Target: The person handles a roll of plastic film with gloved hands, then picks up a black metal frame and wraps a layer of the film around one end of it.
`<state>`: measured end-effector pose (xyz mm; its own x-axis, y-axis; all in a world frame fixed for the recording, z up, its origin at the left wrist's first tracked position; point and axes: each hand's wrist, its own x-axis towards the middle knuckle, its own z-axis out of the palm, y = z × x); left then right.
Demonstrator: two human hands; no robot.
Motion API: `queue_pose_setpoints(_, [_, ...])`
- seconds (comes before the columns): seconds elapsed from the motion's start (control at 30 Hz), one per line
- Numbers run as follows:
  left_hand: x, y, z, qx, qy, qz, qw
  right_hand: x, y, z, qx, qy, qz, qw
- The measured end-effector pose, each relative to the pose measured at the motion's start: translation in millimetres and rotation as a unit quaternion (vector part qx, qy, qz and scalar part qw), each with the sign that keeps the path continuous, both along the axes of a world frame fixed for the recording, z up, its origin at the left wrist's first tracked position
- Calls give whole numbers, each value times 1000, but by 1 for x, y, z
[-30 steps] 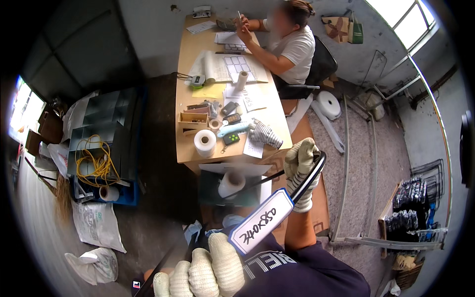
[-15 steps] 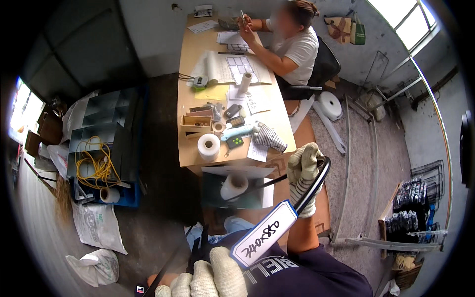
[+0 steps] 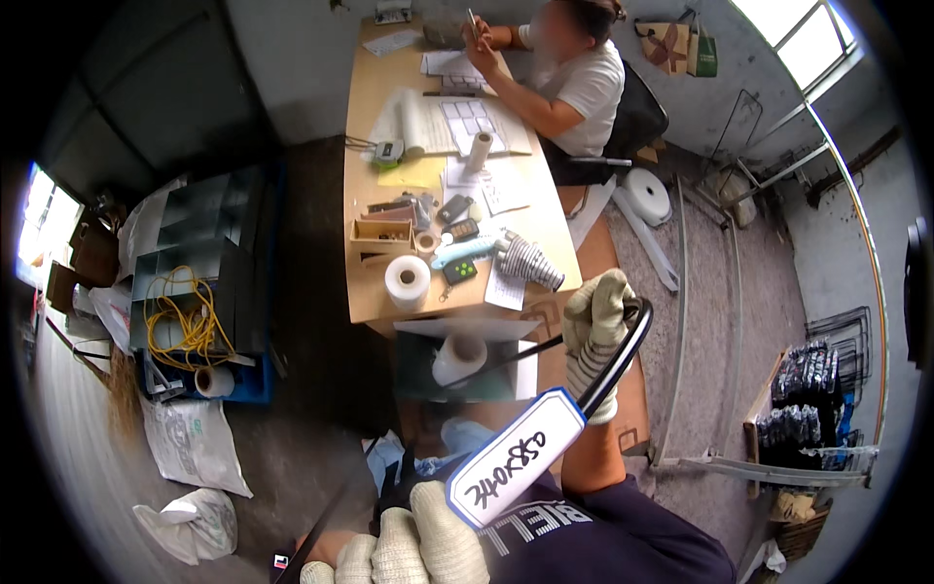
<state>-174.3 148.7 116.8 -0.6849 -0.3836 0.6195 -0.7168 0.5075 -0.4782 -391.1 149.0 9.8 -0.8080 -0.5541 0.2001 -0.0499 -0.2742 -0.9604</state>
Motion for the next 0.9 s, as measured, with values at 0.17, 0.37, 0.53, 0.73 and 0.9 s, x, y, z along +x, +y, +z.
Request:
queue_pose_setpoints(0.17, [-14, -15, -22, -176, 148, 18, 973, -2, -4, -4, -32, -2, 18, 999])
queue_pose_setpoints(0.37, [-18, -17, -21, -197, 145, 13, 970, -6, 2, -3, 22, -9, 3, 1000])
queue_pose_setpoints(0.53, [-20, -14, -21, -183, 149, 10, 972, -5, 4, 1, 18, -36, -10, 999])
queue_pose_setpoints(0.73, [-2, 8, 3, 81, -31, -3, 996, -5, 3, 2, 10, -44, -18, 999])
queue_pose_setpoints(0.9, [-20, -15, -21, -187, 149, 9, 971, -5, 4, 3, 45, -32, -4, 998])
